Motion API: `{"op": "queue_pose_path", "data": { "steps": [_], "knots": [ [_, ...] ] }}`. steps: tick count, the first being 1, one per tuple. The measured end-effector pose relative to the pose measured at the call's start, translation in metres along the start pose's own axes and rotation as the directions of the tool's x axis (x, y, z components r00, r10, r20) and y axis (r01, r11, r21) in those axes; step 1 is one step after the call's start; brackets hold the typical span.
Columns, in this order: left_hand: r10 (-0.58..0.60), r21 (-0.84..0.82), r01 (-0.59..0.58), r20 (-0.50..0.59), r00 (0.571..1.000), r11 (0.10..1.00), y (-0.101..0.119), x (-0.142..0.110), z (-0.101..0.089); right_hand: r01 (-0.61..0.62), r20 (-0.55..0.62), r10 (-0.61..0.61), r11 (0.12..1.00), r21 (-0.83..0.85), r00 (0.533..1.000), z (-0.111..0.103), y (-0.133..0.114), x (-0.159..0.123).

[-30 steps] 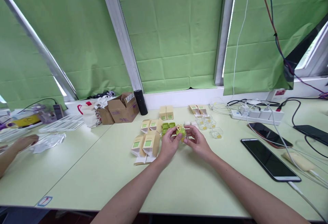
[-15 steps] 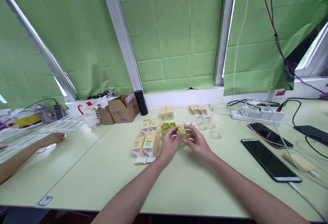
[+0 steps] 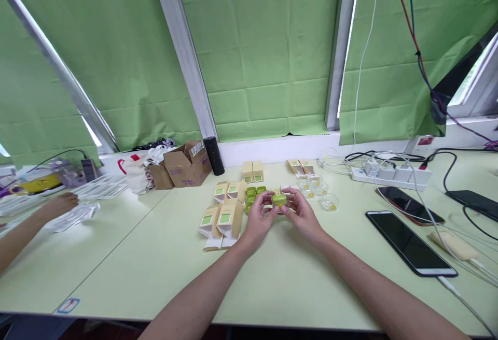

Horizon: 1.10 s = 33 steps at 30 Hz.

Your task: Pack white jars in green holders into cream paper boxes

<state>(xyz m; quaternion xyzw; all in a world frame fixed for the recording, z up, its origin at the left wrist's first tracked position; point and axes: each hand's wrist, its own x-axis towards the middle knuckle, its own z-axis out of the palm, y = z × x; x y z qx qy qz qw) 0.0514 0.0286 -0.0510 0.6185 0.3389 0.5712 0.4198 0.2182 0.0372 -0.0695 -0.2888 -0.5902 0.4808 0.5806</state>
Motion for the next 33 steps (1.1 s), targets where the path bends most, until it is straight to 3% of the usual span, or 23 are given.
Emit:
{"op": "queue_pose_path", "data": {
  "steps": [13,24,33],
  "knots": [
    [0.039,0.020,-0.038,-0.056,0.998,0.999,-0.003,0.003,0.002,-0.003,-0.028,0.004,1.000,0.028,1.000,-0.001,-0.003,0.004],
    [0.053,0.031,-0.050,-0.092,0.994,0.998,-0.002,0.000,0.000,-0.144,0.026,0.145,0.919,0.368,0.989,0.002,-0.010,0.003],
    [0.026,0.061,-0.019,-0.107,0.994,0.998,-0.006,0.001,0.000,-0.170,0.012,0.184,0.877,0.450,0.983,-0.008,-0.003,0.005]
  ]
}}
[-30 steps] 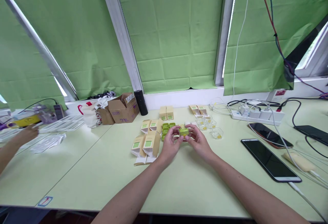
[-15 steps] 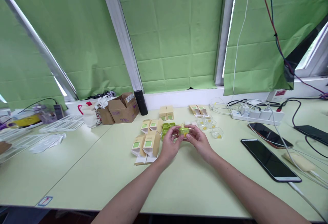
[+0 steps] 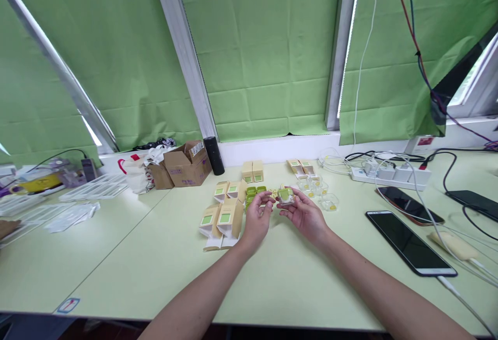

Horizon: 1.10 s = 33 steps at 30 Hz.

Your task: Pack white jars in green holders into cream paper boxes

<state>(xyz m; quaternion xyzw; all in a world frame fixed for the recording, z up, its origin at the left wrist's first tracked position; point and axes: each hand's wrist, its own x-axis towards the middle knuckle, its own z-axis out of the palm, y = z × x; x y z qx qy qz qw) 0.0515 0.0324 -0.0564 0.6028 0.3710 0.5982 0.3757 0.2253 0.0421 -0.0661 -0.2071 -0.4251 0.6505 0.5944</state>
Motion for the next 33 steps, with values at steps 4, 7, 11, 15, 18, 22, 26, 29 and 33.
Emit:
{"op": "queue_pose_path", "data": {
  "steps": [4,7,11,15,18,22,26,29,33],
  "knots": [
    [-0.025,0.001,0.025,0.002,1.000,1.000,0.000,0.000,0.000,-0.011,-0.030,0.013,0.998,0.055,0.999,-0.005,0.001,0.004],
    [-0.032,0.007,0.032,0.013,0.999,0.999,0.000,-0.001,0.000,-0.008,-0.042,0.012,0.996,0.086,0.999,-0.006,0.001,0.004],
    [-0.040,0.013,0.039,0.011,0.999,0.999,0.001,-0.001,0.001,-0.013,-0.053,0.021,0.989,0.150,0.998,-0.004,0.000,0.003],
    [-0.043,0.010,0.042,0.011,0.999,0.999,0.004,-0.002,0.001,-0.040,-0.045,0.050,0.978,0.204,0.998,-0.002,-0.001,0.001],
    [-0.041,0.010,0.040,0.019,0.999,0.999,0.005,-0.002,0.001,-0.037,-0.050,0.049,0.976,0.215,0.998,0.000,-0.004,0.000],
    [-0.036,-0.006,0.036,0.015,0.999,0.999,0.002,-0.001,0.001,-0.018,-0.074,0.033,0.981,0.191,0.997,0.006,-0.007,-0.002],
    [-0.028,-0.024,0.028,0.021,0.999,0.999,0.000,-0.001,0.001,0.033,-0.118,-0.021,0.994,0.107,0.993,0.011,-0.007,-0.004],
    [-0.017,-0.031,0.018,0.043,0.999,0.999,0.000,-0.001,0.001,0.081,-0.134,-0.076,0.996,0.030,0.988,0.012,-0.006,-0.005],
    [-0.003,-0.052,0.007,0.072,0.997,0.999,-0.001,-0.002,0.000,0.123,-0.148,-0.135,0.988,-0.090,0.980,0.009,-0.002,-0.003]
  ]
}}
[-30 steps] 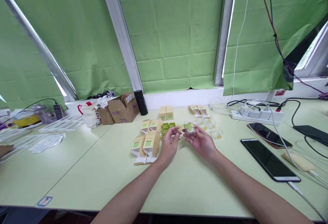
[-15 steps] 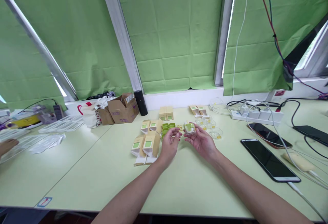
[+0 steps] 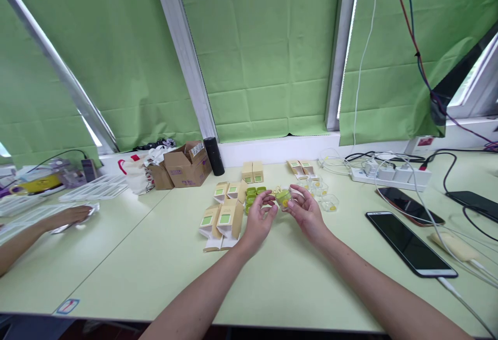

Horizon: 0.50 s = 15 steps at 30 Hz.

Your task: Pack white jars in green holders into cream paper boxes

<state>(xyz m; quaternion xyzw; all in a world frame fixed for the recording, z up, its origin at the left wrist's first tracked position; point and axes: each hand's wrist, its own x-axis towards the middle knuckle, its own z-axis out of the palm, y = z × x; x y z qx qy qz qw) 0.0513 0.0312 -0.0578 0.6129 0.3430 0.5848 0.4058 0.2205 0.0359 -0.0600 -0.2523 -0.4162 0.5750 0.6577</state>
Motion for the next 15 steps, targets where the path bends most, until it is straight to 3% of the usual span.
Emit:
{"op": "queue_pose_path", "data": {
  "steps": [7,15],
  "knots": [
    [-0.024,-0.061,0.027,0.050,0.998,0.998,-0.0006,-0.0016,0.0017,0.106,0.009,-0.107,0.976,-0.188,0.994,-0.0026,0.0043,0.0021],
    [-0.041,-0.075,0.045,0.062,0.997,0.996,0.0044,-0.0026,0.0022,0.156,0.102,-0.138,0.965,-0.209,0.985,0.0010,0.0035,-0.0004]
  ]
}}
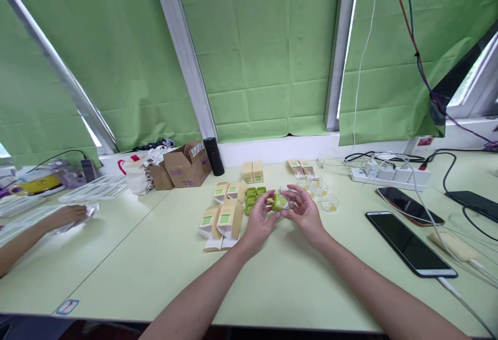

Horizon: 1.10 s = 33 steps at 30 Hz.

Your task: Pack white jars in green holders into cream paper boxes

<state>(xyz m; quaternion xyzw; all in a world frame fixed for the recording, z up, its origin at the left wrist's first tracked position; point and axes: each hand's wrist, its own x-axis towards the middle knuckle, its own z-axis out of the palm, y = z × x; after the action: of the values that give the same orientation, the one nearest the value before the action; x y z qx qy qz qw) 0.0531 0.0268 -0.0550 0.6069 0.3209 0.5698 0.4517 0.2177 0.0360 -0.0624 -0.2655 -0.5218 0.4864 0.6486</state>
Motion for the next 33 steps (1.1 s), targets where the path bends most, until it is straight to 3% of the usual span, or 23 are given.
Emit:
{"op": "queue_pose_path", "data": {
  "steps": [8,14,19,26,33],
  "knots": [
    [0.045,0.043,-0.044,-0.011,0.999,0.998,0.006,0.001,0.001,0.071,0.013,-0.071,0.996,-0.051,0.997,-0.001,-0.002,-0.001],
    [0.107,0.179,-0.097,-0.044,0.993,0.979,0.007,0.002,-0.002,0.049,-0.154,-0.074,0.986,-0.158,0.985,-0.004,-0.004,0.001],
    [0.162,0.411,-0.150,0.005,0.987,0.899,0.015,-0.003,-0.004,0.010,-0.288,-0.062,0.984,-0.180,0.956,-0.011,-0.001,0.008],
    [0.064,0.697,-0.149,0.147,0.987,0.701,0.005,-0.008,-0.005,-0.001,-0.326,-0.072,0.976,-0.217,0.943,-0.016,0.002,0.010],
    [0.005,0.781,-0.174,0.214,0.977,0.600,0.006,-0.010,-0.002,-0.012,-0.323,-0.102,0.943,-0.332,0.941,-0.018,0.004,0.011]
  ]
}}
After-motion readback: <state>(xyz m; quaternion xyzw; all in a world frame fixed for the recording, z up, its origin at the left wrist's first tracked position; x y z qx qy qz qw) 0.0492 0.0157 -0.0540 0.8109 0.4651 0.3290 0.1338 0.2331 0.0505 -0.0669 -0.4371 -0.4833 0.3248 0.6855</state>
